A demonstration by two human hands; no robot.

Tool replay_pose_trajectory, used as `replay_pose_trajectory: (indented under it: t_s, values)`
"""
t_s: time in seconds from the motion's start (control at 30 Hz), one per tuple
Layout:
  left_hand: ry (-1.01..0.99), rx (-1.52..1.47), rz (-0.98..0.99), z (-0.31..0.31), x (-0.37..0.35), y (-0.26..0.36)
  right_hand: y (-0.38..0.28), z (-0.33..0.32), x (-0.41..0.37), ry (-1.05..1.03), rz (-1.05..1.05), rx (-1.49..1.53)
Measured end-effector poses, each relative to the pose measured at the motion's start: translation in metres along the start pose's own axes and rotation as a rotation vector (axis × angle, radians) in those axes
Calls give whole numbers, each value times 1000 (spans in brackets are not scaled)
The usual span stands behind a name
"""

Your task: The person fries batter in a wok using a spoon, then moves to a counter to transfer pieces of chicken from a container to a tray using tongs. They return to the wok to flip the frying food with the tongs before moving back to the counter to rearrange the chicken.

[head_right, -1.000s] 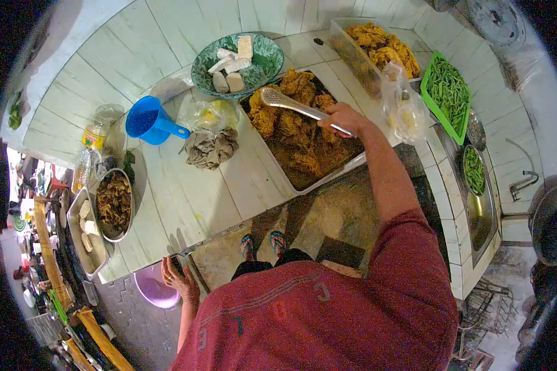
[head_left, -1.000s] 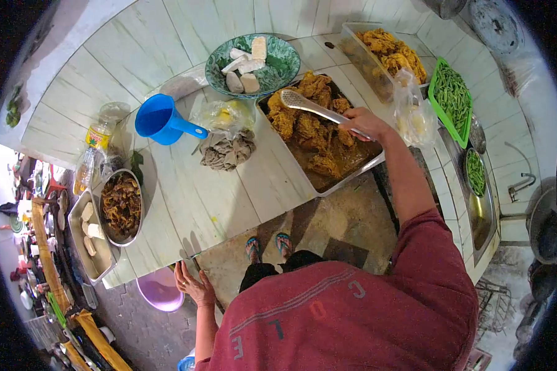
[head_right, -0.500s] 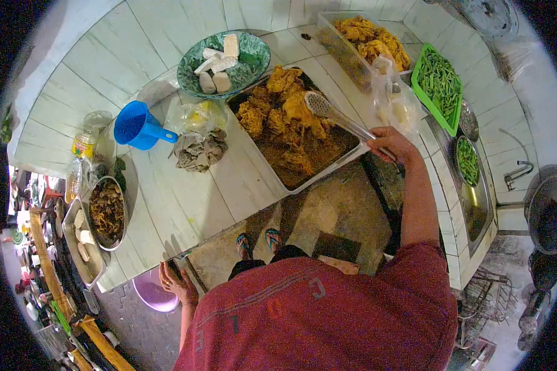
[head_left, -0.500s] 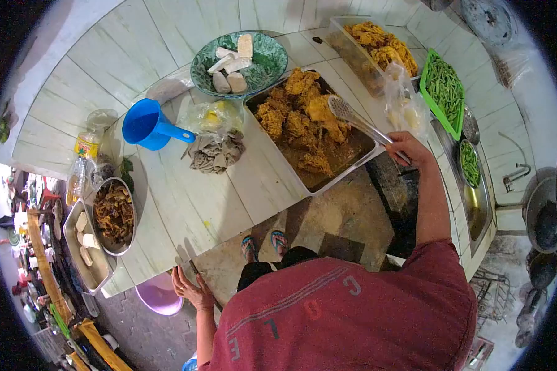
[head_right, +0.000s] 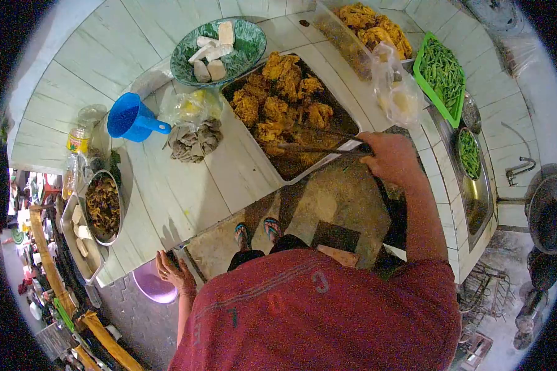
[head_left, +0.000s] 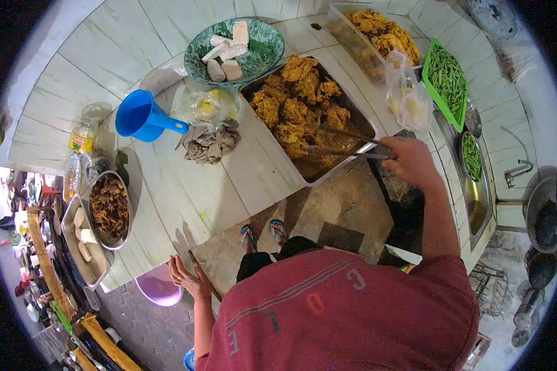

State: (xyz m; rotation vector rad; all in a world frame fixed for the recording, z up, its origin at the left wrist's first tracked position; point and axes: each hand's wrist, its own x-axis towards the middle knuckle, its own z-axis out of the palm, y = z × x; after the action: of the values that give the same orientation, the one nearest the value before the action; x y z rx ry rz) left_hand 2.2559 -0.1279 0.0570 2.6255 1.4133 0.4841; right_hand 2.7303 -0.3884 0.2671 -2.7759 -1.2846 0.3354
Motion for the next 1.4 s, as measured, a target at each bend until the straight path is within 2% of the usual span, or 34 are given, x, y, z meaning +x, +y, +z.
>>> replay_pose_trajectory:
  t_s: [0.07, 0.13, 0.17, 0.23, 0.27, 0.33, 0.47, 0.53, 0.67, 0.77, 0.83, 0.87, 0.93, 0.97, 1.03, 1.13, 1.37, 1.4]
  values:
    - [5, 12, -2, 1, -5, -3, 3, -9, -1, -11, 40, 76]
    - [-2, 17, -15, -2, -7, 1, 2, -13, 0, 158, 41, -41]
    - [-8, 23, -25, -4, -8, 2, -3, -17, 1, 156, 38, -40]
    - [-8, 30, -27, -3, -11, 2, -15, -22, 6, -64, 100, -59]
    - [-8, 35, -25, -3, -11, 2, -16, -21, 8, -63, 98, -58]
    - [-6, 37, -23, -4, -12, 2, -18, -19, 12, -202, 29, -72]
    - [-3, 24, -31, -3, -13, 1, -17, -24, 28, -193, 173, -149]
    - [-3, 17, -24, -5, -13, 4, -7, -15, 42, 95, 255, -198]
    - [-25, 39, -10, -4, -13, 4, 13, -2, 91, 112, 317, -199]
    - [11, 24, 2, -7, -11, 8, 32, -2, 126, 36, 225, -62]
    - [12, 17, -9, -9, -12, 7, 20, -12, 140, -213, 446, 151]
    - [10, 11, -19, -10, -13, 6, 19, -10, 142, -210, 443, 151]
    - [13, 1, -22, -9, -17, 3, 20, 2, 147, -48, 255, 53]
    - [12, -8, -23, -9, -18, 2, 26, 6, 146, -48, 250, 54]
    - [1, 5, -61, -12, -21, 2, 32, 7, 136, 130, 43, -85]
    - [-9, 16, -90, -12, -25, -1, 2, -25, 100, 31, 105, -151]
    - [11, 11, -66, -12, -22, 0, -16, -33, 57, 30, 90, -286]
    - [11, 11, -66, -11, -22, -1, -16, -30, 53, 81, 72, -312]
